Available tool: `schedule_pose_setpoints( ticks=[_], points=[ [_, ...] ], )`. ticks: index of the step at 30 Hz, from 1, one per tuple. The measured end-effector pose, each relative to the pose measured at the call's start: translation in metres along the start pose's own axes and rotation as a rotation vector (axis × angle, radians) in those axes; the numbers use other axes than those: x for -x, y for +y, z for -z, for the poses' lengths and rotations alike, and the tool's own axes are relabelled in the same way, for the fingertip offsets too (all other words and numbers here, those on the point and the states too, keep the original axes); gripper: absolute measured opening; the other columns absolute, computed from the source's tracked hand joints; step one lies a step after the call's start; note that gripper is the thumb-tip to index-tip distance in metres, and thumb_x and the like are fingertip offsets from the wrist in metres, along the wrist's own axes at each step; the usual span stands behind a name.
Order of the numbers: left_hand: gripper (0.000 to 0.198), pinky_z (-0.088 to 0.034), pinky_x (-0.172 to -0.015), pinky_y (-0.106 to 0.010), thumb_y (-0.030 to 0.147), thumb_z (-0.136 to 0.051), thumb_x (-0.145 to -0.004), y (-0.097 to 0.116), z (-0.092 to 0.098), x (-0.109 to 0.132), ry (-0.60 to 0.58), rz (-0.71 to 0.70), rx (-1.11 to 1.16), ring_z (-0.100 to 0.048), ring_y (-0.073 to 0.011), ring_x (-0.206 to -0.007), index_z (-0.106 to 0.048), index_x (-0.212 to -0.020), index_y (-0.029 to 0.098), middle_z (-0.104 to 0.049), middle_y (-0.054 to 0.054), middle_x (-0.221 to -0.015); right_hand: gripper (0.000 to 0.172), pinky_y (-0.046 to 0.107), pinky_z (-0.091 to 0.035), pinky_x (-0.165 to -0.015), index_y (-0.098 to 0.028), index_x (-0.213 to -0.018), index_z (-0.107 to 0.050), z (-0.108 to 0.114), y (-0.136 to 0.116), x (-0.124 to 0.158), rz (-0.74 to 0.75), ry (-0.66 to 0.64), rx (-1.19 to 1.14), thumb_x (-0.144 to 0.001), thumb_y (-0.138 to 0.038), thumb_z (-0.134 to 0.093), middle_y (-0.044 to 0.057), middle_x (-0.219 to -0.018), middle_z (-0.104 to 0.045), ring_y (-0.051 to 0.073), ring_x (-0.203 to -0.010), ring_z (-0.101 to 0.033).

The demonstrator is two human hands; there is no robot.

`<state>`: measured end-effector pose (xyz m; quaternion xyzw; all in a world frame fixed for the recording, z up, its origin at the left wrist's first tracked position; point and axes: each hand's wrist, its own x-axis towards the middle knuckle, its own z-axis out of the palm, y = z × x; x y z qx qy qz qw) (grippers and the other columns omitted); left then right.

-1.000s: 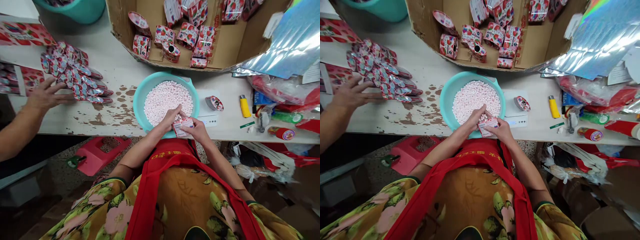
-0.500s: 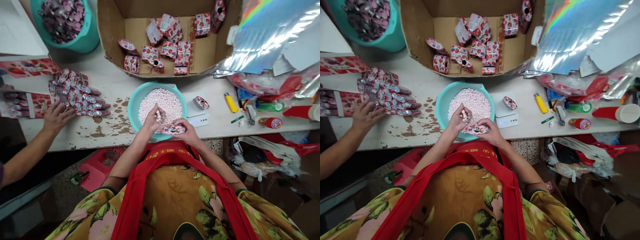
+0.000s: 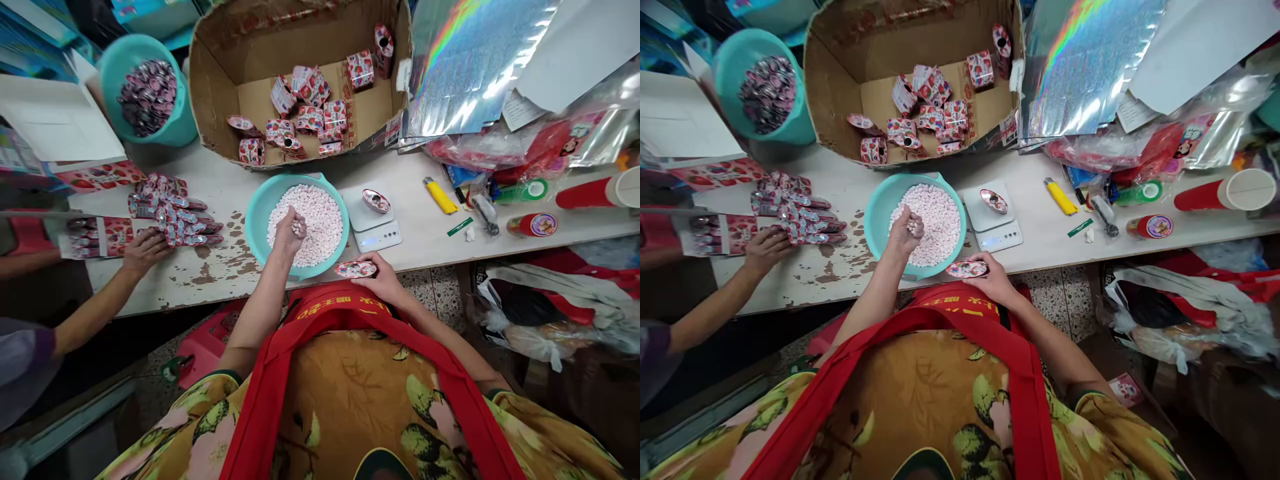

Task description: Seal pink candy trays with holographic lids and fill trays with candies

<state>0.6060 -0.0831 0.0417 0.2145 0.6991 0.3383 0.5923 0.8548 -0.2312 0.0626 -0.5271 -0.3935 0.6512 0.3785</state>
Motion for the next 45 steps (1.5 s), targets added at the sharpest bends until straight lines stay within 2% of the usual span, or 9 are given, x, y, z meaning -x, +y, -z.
schedule_pose_setpoints(
  ticks=[5, 9, 15, 18, 21, 26, 30, 33, 45],
  points=[
    [0.009, -0.048, -0.087, -0.036, 0.026, -0.068, -0.087, -0.012, 0.002, 0.01, 0.134, -0.416, -1.067, -0.063, -0.0274, -0.103, -0.071, -0.095, 0.023, -0.072, -0.007, -0.102, 0.05, 0.038, -0.054, -0.092, -0.023, -0.107, -0.063, 0.048, 0.029, 0.016, 0.0, 0.334, -0.01, -0.064, -0.038, -0.086, 0.005, -0.108, -0.072, 0.023, -0.098, -0.068],
    [0.023, -0.042, -0.106, -0.045, 0.025, -0.055, -0.097, -0.009, -0.03, 0.022, 0.172, -0.74, -1.273, -0.058, -0.0316, -0.12, -0.072, -0.11, 0.019, -0.069, -0.014, -0.122, 0.054, 0.041, -0.054, -0.092, -0.021, -0.103, -0.064, 0.1, 0.056, 0.005, 0.03, 0.647, 0.056, -0.06, -0.044, -0.086, 0.007, -0.103, -0.071, 0.023, -0.095, -0.066],
    [0.041, -0.035, -0.114, -0.051, 0.015, -0.057, -0.093, 0.006, -0.15, -0.005, -0.406, -1.069, -1.412, -0.048, -0.0329, -0.137, -0.064, -0.133, 0.024, -0.059, -0.014, -0.143, 0.061, 0.052, -0.052, -0.097, -0.018, -0.106, -0.059, 0.153, 0.081, -0.029, 0.009, 0.895, 0.268, -0.063, -0.055, -0.08, 0.01, -0.104, -0.068, 0.027, -0.097, -0.064],
    [0.032, -0.042, -0.105, -0.046, 0.026, -0.061, -0.094, 0.012, -0.177, -0.014, -0.56, -0.931, -1.422, -0.058, -0.0323, -0.121, -0.069, -0.124, 0.02, -0.066, -0.016, -0.126, 0.071, 0.063, -0.038, -0.114, -0.016, -0.122, -0.058, 0.147, 0.069, -0.026, 0.112, 0.931, 0.512, -0.069, -0.056, -0.08, 0.021, -0.131, -0.061, 0.037, -0.129, -0.054],
    [0.044, -0.046, -0.097, -0.038, 0.037, -0.075, -0.085, 0.011, -0.17, 0.005, -0.693, -0.818, -1.174, -0.062, -0.029, -0.111, -0.069, -0.125, 0.019, -0.066, -0.012, -0.12, 0.089, 0.057, -0.04, -0.117, -0.02, -0.144, -0.047, 0.119, 0.039, -0.014, 0.262, 0.773, 0.513, -0.07, -0.054, -0.083, 0.022, -0.152, -0.045, 0.035, -0.142, -0.045],
    [0.055, -0.047, -0.098, -0.034, 0.051, -0.082, -0.077, -0.002, -0.135, 0.063, -0.844, -0.38, -0.477, -0.064, -0.0245, -0.107, -0.072, -0.12, 0.018, -0.07, -0.008, -0.114, 0.073, 0.043, -0.059, -0.087, -0.019, -0.12, -0.063, 0.065, -0.008, -0.014, -0.023, 0.268, 0.107, -0.061, -0.052, -0.089, 0.011, -0.11, -0.073, 0.026, -0.094, -0.069],
    [0.059, -0.053, -0.094, -0.035, 0.066, -0.065, -0.089, -0.005, -0.114, 0.068, -0.819, 0.089, 0.075, -0.07, -0.0246, -0.102, -0.073, -0.115, 0.013, -0.075, -0.014, -0.112, 0.057, 0.035, -0.057, -0.071, -0.019, -0.103, -0.067, 0.037, -0.023, -0.019, -0.147, 0.227, 0.021, -0.058, -0.047, -0.09, 0.004, -0.088, -0.075, 0.019, -0.073, -0.065],
    [0.052, -0.057, -0.08, -0.032, 0.059, -0.06, -0.096, -0.005, -0.098, 0.058, -0.79, 0.309, 0.199, -0.073, -0.0215, -0.082, -0.075, -0.094, 0.009, -0.077, -0.014, -0.094, 0.053, 0.031, -0.054, -0.061, -0.018, -0.093, -0.068, 0.019, -0.023, -0.022, -0.25, 0.213, 0.017, -0.054, -0.046, -0.091, 0.003, -0.08, -0.074, 0.017, -0.065, -0.062],
    [0.028, -0.055, -0.066, -0.03, 0.032, -0.062, -0.096, -0.006, -0.038, 0.047, -0.638, 0.43, 0.405, -0.068, -0.0179, -0.069, -0.072, -0.086, 0.009, -0.07, -0.009, -0.081, 0.057, 0.034, -0.056, -0.071, -0.018, -0.099, -0.069, -0.052, -0.018, -0.03, -0.248, 0.281, 0.024, -0.053, -0.044, -0.092, 0.004, -0.088, -0.077, 0.02, -0.074, -0.067]
  ],
)
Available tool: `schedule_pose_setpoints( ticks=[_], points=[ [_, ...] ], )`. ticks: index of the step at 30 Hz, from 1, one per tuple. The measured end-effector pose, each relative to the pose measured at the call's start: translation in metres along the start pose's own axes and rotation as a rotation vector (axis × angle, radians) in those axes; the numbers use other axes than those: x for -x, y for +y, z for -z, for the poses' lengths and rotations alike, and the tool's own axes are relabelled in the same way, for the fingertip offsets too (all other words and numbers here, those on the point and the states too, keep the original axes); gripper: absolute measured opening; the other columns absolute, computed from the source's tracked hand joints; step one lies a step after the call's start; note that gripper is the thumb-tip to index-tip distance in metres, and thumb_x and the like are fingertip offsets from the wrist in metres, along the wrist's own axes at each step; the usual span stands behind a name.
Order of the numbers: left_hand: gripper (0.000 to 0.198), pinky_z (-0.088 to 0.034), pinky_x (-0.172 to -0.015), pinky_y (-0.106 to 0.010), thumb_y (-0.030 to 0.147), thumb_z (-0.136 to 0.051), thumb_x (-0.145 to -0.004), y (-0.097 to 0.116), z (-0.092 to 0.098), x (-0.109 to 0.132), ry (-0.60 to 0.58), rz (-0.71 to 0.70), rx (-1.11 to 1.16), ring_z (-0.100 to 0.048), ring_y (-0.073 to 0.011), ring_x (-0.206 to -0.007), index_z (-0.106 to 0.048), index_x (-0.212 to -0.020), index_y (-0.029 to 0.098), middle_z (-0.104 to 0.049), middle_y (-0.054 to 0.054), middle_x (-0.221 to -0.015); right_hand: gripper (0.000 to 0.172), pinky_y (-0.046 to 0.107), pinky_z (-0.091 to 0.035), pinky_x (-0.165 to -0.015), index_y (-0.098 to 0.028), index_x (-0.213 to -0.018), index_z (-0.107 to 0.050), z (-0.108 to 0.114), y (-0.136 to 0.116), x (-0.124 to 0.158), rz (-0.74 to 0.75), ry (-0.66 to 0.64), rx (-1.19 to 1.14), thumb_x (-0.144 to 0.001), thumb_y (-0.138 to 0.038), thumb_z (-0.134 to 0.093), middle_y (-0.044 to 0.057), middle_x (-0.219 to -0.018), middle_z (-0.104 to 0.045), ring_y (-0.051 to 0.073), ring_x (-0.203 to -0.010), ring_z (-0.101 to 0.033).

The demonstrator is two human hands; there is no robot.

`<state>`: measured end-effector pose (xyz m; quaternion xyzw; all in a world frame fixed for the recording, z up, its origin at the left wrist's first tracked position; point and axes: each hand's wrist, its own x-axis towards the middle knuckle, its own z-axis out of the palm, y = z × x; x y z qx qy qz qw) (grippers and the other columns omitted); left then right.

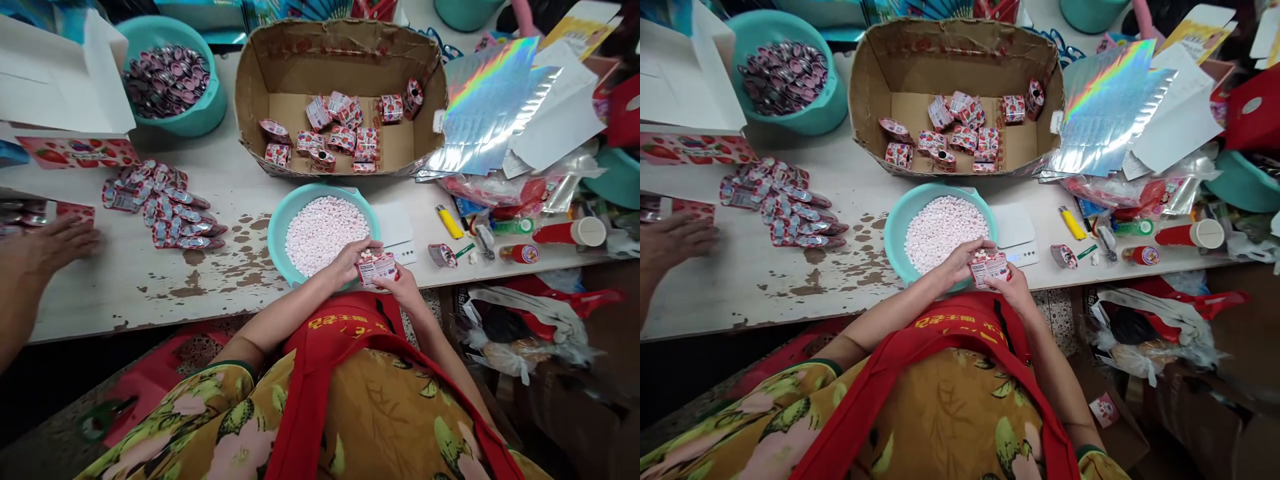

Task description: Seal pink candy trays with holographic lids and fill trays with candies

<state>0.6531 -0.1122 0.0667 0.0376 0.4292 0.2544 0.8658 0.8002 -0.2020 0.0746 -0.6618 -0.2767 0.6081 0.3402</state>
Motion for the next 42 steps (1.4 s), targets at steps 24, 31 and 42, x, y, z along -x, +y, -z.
schedule_pose_setpoints(
  ticks=[24, 31, 42],
  points=[
    [0.033, -0.045, -0.104, -0.049, 0.032, -0.071, -0.083, 0.023, 0.062, 0.023, 0.352, -0.523, -1.166, -0.055, -0.0328, -0.129, -0.069, -0.114, 0.019, -0.065, -0.015, -0.13, 0.065, 0.04, -0.054, -0.093, -0.023, -0.103, -0.06, 0.008, -0.01, -0.014, 0.139, -0.088, -0.086, -0.051, -0.045, -0.092, 0.004, -0.102, -0.076, 0.024, -0.098, -0.07],
    [0.033, -0.036, -0.103, -0.055, 0.039, -0.062, -0.094, -0.02, 0.069, 0.046, 0.077, -0.527, -2.178, -0.051, -0.0371, -0.119, -0.069, -0.117, 0.016, -0.064, -0.019, -0.122, 0.055, 0.04, -0.05, -0.097, -0.022, -0.107, -0.059, 0.066, -0.01, -0.11, 0.369, 0.202, 0.21, -0.061, -0.041, -0.083, 0.007, -0.112, -0.072, 0.024, -0.104, -0.065],
    [0.032, -0.035, -0.101, -0.052, 0.024, -0.053, -0.097, -0.025, 0.111, 0.091, 0.068, -0.544, -2.292, -0.054, -0.0348, -0.113, -0.069, -0.124, 0.026, -0.067, -0.015, -0.117, 0.07, 0.048, -0.045, -0.106, -0.016, -0.133, -0.061, 0.096, 0.038, -0.122, 0.393, 0.442, 0.652, -0.071, -0.04, -0.081, 0.017, -0.136, -0.054, 0.03, -0.123, -0.052]
  ],
)
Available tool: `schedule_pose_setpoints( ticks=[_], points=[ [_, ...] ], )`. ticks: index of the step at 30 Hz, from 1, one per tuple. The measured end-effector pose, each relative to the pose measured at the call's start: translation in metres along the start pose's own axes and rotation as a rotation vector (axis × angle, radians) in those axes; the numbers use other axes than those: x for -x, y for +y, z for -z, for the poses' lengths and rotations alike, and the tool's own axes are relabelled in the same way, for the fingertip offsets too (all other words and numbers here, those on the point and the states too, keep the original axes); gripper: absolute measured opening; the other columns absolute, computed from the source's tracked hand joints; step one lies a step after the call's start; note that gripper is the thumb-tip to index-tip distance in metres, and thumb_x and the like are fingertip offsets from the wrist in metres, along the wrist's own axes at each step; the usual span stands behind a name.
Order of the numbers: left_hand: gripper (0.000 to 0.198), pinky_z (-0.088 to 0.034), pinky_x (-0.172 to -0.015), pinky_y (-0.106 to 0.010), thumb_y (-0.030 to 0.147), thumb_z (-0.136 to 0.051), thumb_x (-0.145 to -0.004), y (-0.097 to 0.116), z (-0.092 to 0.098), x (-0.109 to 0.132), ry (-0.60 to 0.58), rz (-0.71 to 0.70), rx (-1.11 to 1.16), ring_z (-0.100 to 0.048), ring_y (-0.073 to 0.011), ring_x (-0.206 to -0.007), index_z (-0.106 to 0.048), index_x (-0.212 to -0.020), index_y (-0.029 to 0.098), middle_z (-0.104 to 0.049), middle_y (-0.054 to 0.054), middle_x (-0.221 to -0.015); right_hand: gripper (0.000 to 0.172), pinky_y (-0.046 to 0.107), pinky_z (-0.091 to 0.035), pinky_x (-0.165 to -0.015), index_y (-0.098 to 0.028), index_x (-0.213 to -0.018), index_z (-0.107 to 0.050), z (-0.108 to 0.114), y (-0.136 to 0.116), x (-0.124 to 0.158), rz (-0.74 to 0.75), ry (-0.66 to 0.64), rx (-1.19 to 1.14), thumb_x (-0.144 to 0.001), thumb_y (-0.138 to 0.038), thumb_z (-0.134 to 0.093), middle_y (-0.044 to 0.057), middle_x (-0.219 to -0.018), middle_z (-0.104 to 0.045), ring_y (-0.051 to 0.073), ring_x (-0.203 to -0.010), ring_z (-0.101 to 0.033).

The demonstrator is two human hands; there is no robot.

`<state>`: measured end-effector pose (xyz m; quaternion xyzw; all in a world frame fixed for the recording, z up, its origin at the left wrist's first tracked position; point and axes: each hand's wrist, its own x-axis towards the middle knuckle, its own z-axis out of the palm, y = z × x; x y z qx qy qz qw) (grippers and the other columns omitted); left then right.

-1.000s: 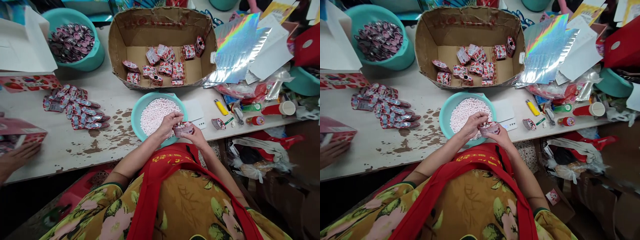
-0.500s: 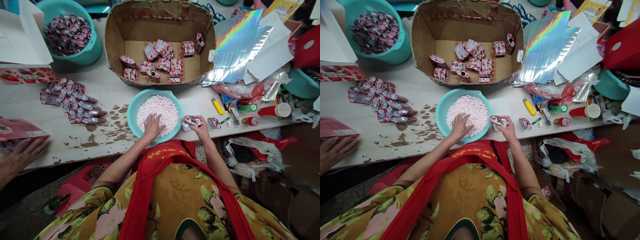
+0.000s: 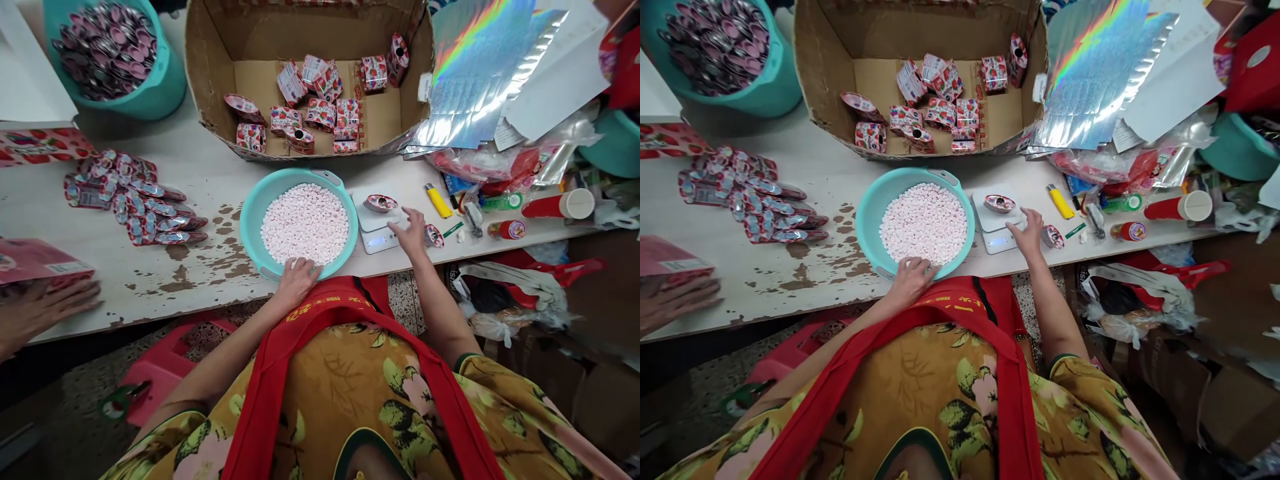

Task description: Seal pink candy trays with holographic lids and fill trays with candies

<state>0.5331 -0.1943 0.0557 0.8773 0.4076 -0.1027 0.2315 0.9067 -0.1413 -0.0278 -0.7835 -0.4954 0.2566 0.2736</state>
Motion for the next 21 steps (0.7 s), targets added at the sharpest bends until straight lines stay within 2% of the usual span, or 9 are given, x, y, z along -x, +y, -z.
schedule_pose_setpoints(
  ticks=[2, 4, 7, 9, 11, 14, 16, 21],
  points=[
    [0.037, -0.037, -0.101, -0.051, 0.033, -0.06, -0.096, -0.011, 0.001, 0.01, 0.044, 0.014, 0.07, -0.055, -0.0345, -0.116, -0.065, -0.132, 0.029, -0.067, -0.014, -0.124, 0.056, 0.044, -0.052, -0.093, -0.016, -0.125, -0.064, 0.006, 0.009, 0.045, -0.117, 0.04, -0.07, -0.078, -0.046, -0.071, 0.016, -0.128, -0.058, 0.026, -0.106, -0.058],
    [0.036, -0.04, -0.098, -0.047, 0.039, -0.058, -0.098, -0.022, 0.001, 0.014, 0.112, 0.036, 0.144, -0.057, -0.0323, -0.113, -0.066, -0.131, 0.029, -0.068, -0.013, -0.123, 0.052, 0.043, -0.053, -0.087, -0.016, -0.116, -0.066, 0.006, 0.017, 0.093, -0.233, 0.056, -0.117, -0.078, -0.051, -0.066, 0.015, -0.121, -0.062, 0.024, -0.096, -0.058],
    [0.03, -0.044, -0.09, -0.044, 0.04, -0.048, -0.102, -0.039, 0.003, 0.006, 0.19, 0.091, 0.149, -0.062, -0.0297, -0.1, -0.073, -0.107, 0.024, -0.071, -0.013, -0.1, 0.047, 0.047, -0.051, -0.092, -0.019, -0.103, -0.066, -0.001, 0.028, 0.158, -0.37, 0.045, -0.175, -0.073, -0.055, -0.066, 0.013, -0.109, -0.065, 0.024, -0.09, -0.059],
    [0.032, -0.045, -0.089, -0.046, 0.036, -0.044, -0.103, -0.046, 0.009, -0.007, 0.246, 0.11, 0.118, -0.062, -0.03, -0.098, -0.074, -0.102, 0.024, -0.071, -0.014, -0.099, 0.042, 0.048, -0.05, -0.095, -0.023, -0.097, -0.065, -0.006, 0.034, 0.189, -0.447, 0.017, -0.23, -0.072, -0.056, -0.068, 0.012, -0.107, -0.067, 0.026, -0.091, -0.06],
    [0.034, -0.046, -0.092, -0.047, 0.033, -0.042, -0.103, -0.049, 0.018, -0.024, 0.32, 0.114, 0.108, -0.062, -0.031, -0.106, -0.071, -0.118, 0.024, -0.07, -0.016, -0.117, 0.039, 0.049, -0.051, -0.093, -0.026, -0.093, -0.064, -0.009, 0.038, 0.211, -0.497, -0.01, -0.274, -0.071, -0.057, -0.07, 0.012, -0.104, -0.069, 0.027, -0.092, -0.061],
    [0.044, -0.045, -0.096, -0.047, 0.033, -0.041, -0.104, -0.044, 0.034, -0.052, 0.376, 0.075, 0.108, -0.06, -0.0317, -0.116, -0.057, -0.143, 0.022, -0.063, -0.018, -0.136, 0.039, 0.048, -0.054, -0.089, -0.027, -0.088, -0.062, -0.01, 0.041, 0.229, -0.547, -0.028, -0.317, -0.073, -0.061, -0.07, 0.011, -0.097, -0.072, 0.029, -0.092, -0.063],
    [0.046, -0.044, -0.097, -0.046, 0.034, -0.042, -0.104, -0.037, 0.041, -0.07, 0.36, 0.012, 0.103, -0.06, -0.0319, -0.117, -0.053, -0.147, 0.022, -0.063, -0.018, -0.137, 0.042, 0.047, -0.055, -0.088, -0.027, -0.086, -0.06, -0.008, 0.043, 0.235, -0.577, -0.042, -0.335, -0.074, -0.066, -0.068, 0.011, -0.092, -0.073, 0.029, -0.094, -0.064],
    [0.042, -0.043, -0.099, -0.047, 0.032, -0.042, -0.104, -0.019, 0.049, -0.112, 0.326, -0.099, 0.125, -0.059, -0.0324, -0.116, -0.058, -0.141, 0.02, -0.065, -0.017, -0.131, 0.047, 0.047, -0.055, -0.084, -0.028, -0.085, -0.06, 0.004, 0.05, 0.248, -0.61, -0.096, -0.336, -0.069, -0.071, -0.071, 0.011, -0.091, -0.073, 0.03, -0.093, -0.066]
  ],
)
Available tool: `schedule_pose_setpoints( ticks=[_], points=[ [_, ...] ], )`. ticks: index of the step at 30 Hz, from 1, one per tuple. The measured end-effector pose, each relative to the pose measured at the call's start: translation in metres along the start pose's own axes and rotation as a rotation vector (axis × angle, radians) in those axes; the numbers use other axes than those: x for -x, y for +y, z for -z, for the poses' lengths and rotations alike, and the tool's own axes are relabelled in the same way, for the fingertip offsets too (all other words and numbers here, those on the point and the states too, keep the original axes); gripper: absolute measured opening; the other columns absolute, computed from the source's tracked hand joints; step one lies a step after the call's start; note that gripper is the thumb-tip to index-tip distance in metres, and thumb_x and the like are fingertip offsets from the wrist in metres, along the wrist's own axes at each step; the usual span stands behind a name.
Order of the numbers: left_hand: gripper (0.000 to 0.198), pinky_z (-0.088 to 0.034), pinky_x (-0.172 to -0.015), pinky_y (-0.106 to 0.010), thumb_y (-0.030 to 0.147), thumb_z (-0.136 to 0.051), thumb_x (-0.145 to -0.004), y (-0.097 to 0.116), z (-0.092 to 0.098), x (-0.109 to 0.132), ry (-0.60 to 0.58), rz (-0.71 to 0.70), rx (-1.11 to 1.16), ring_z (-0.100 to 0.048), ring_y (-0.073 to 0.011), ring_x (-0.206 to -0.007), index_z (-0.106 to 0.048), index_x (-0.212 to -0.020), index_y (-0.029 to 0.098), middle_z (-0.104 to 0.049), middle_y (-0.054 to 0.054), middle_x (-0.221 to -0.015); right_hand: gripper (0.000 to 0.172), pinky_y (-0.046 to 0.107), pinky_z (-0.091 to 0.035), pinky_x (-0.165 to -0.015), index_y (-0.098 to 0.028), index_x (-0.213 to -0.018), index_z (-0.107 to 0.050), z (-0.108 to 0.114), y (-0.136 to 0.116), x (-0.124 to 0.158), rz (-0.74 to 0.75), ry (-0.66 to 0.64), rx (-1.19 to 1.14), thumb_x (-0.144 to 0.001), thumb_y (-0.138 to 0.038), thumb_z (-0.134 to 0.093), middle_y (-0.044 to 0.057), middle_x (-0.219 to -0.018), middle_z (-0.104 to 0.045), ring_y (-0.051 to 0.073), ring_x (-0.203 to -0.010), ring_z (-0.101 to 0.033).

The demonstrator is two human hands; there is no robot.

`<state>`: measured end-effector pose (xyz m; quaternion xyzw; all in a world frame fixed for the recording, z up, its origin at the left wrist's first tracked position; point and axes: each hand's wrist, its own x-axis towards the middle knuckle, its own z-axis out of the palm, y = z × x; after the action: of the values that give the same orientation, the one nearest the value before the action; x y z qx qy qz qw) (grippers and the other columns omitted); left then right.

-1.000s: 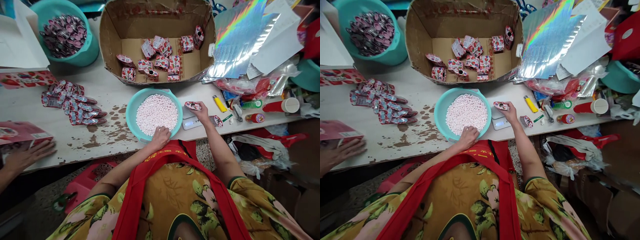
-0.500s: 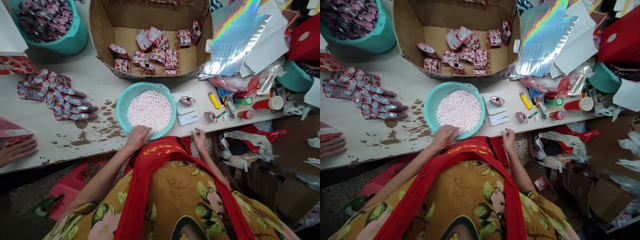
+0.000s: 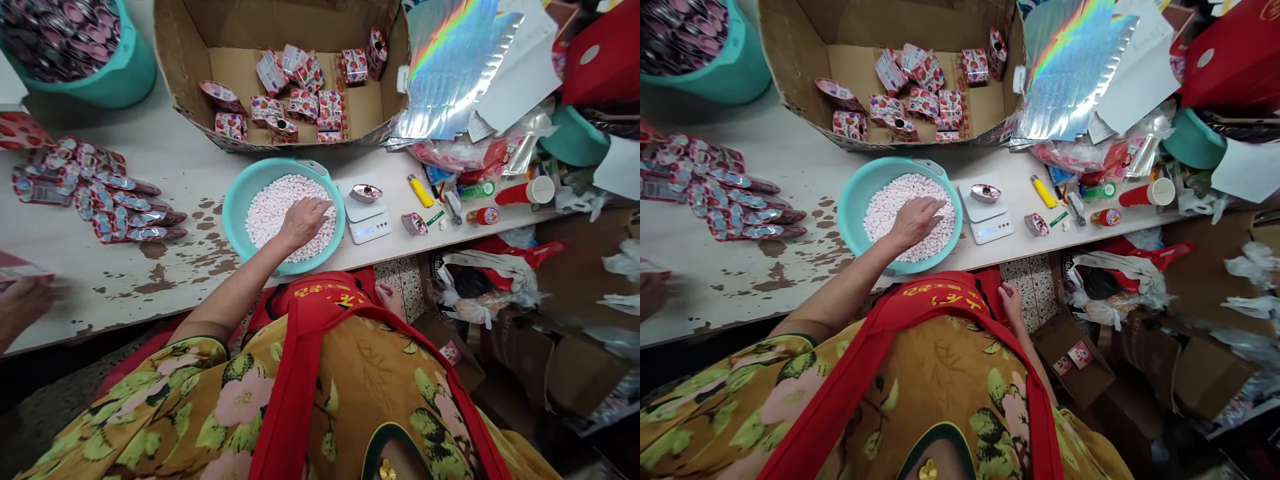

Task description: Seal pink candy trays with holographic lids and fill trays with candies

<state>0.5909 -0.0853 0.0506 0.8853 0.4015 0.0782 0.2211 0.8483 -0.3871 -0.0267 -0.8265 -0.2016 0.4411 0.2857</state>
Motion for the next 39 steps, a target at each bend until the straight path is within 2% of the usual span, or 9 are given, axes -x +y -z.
schedule_pose_setpoints(
  ticks=[8, 12, 15, 18, 23, 26, 29, 34, 39],
  points=[
    [0.07, -0.039, -0.109, -0.051, 0.023, -0.074, -0.085, 0.044, -0.044, -0.13, -0.088, -0.045, 0.066, -0.046, -0.039, -0.136, -0.048, -0.151, 0.02, -0.047, -0.02, -0.155, 0.067, 0.052, -0.054, -0.091, -0.021, -0.108, -0.057, 0.028, -0.025, -0.056, 0.084, 0.172, 0.082, -0.067, -0.074, -0.064, 0.017, -0.11, -0.067, 0.032, -0.101, -0.064],
    [0.035, -0.048, -0.094, -0.045, 0.02, -0.053, -0.1, 0.081, -0.051, -0.165, -0.306, 0.029, 0.03, -0.061, -0.0316, -0.118, -0.062, -0.133, 0.015, -0.061, -0.022, -0.138, 0.091, 0.059, -0.038, -0.112, -0.008, -0.134, -0.048, 0.059, -0.083, -0.134, 0.291, 0.495, 0.319, -0.065, -0.063, -0.07, 0.029, -0.138, -0.051, 0.038, -0.128, -0.05],
    [0.035, -0.049, -0.085, -0.035, 0.034, -0.056, -0.101, 0.093, -0.027, -0.145, -0.278, -0.007, 0.017, -0.065, -0.0227, -0.107, -0.06, -0.133, 0.021, -0.067, -0.012, -0.131, 0.086, 0.059, -0.036, -0.113, -0.009, -0.135, -0.049, 0.068, -0.123, -0.188, 0.391, 0.466, 0.509, -0.064, -0.049, -0.078, 0.026, -0.136, -0.055, 0.04, -0.129, -0.048],
    [0.033, -0.05, -0.085, -0.034, 0.038, -0.058, -0.1, 0.072, 0.022, -0.092, -0.134, 0.025, -0.045, -0.064, -0.0218, -0.109, -0.058, -0.131, 0.026, -0.068, -0.007, -0.127, 0.051, 0.056, -0.047, -0.098, -0.016, -0.114, -0.06, 0.062, -0.144, -0.216, 0.322, 0.269, 0.589, -0.074, -0.045, -0.072, 0.019, -0.113, -0.064, 0.036, -0.109, -0.059],
    [0.031, -0.05, -0.09, -0.038, 0.029, -0.048, -0.102, -0.06, 0.105, 0.01, 0.252, 0.758, -0.282, -0.062, -0.0294, -0.114, -0.058, -0.128, 0.016, -0.065, -0.017, -0.125, 0.046, 0.05, -0.049, -0.096, -0.019, -0.115, -0.055, 0.055, -0.15, -0.208, 0.264, 0.253, 0.639, -0.076, -0.035, -0.071, 0.019, -0.121, -0.062, 0.033, -0.108, -0.061],
    [0.043, -0.048, -0.099, -0.046, 0.035, -0.055, -0.098, -0.152, 0.11, 0.031, 0.163, 1.02, -0.264, -0.059, -0.0355, -0.12, -0.052, -0.134, 0.011, -0.06, -0.021, -0.133, 0.045, 0.047, -0.05, -0.091, -0.016, -0.115, -0.055, 0.055, -0.156, -0.197, 0.211, 0.298, 0.657, -0.074, -0.027, -0.071, 0.022, -0.121, -0.062, 0.032, -0.104, -0.062],
    [0.058, -0.046, -0.104, -0.053, 0.032, -0.054, -0.098, -0.201, 0.09, 0.03, 0.014, 1.053, -0.124, -0.054, -0.0381, -0.128, -0.038, -0.149, 0.008, -0.053, -0.025, -0.144, 0.037, 0.043, -0.05, -0.087, -0.018, -0.109, -0.057, 0.058, -0.172, -0.183, 0.231, 0.289, 0.687, -0.075, -0.025, -0.069, 0.018, -0.114, -0.065, 0.029, -0.1, -0.063],
    [0.087, -0.038, -0.112, -0.068, 0.036, -0.064, -0.09, -0.206, 0.067, 0.039, 0.092, 1.043, -0.127, -0.039, -0.0472, -0.144, -0.023, -0.163, 0.011, -0.036, -0.027, -0.161, 0.041, 0.032, -0.048, -0.079, -0.022, -0.116, -0.058, 0.033, -0.219, -0.161, 0.425, 0.2, 0.678, -0.079, -0.031, -0.074, 0.007, -0.109, -0.071, 0.022, -0.094, -0.065],
    [0.066, -0.035, -0.123, -0.058, 0.041, -0.047, -0.094, -0.138, 0.05, 0.07, 0.418, 0.802, -0.114, -0.041, -0.0354, -0.148, -0.04, -0.157, 0.022, -0.043, -0.012, -0.162, 0.028, 0.031, -0.047, -0.084, -0.02, -0.118, -0.061, -0.037, -0.266, -0.145, 0.545, 0.008, 0.748, -0.093, -0.031, -0.064, 0.009, -0.118, -0.071, 0.023, -0.107, -0.064]
  ],
)
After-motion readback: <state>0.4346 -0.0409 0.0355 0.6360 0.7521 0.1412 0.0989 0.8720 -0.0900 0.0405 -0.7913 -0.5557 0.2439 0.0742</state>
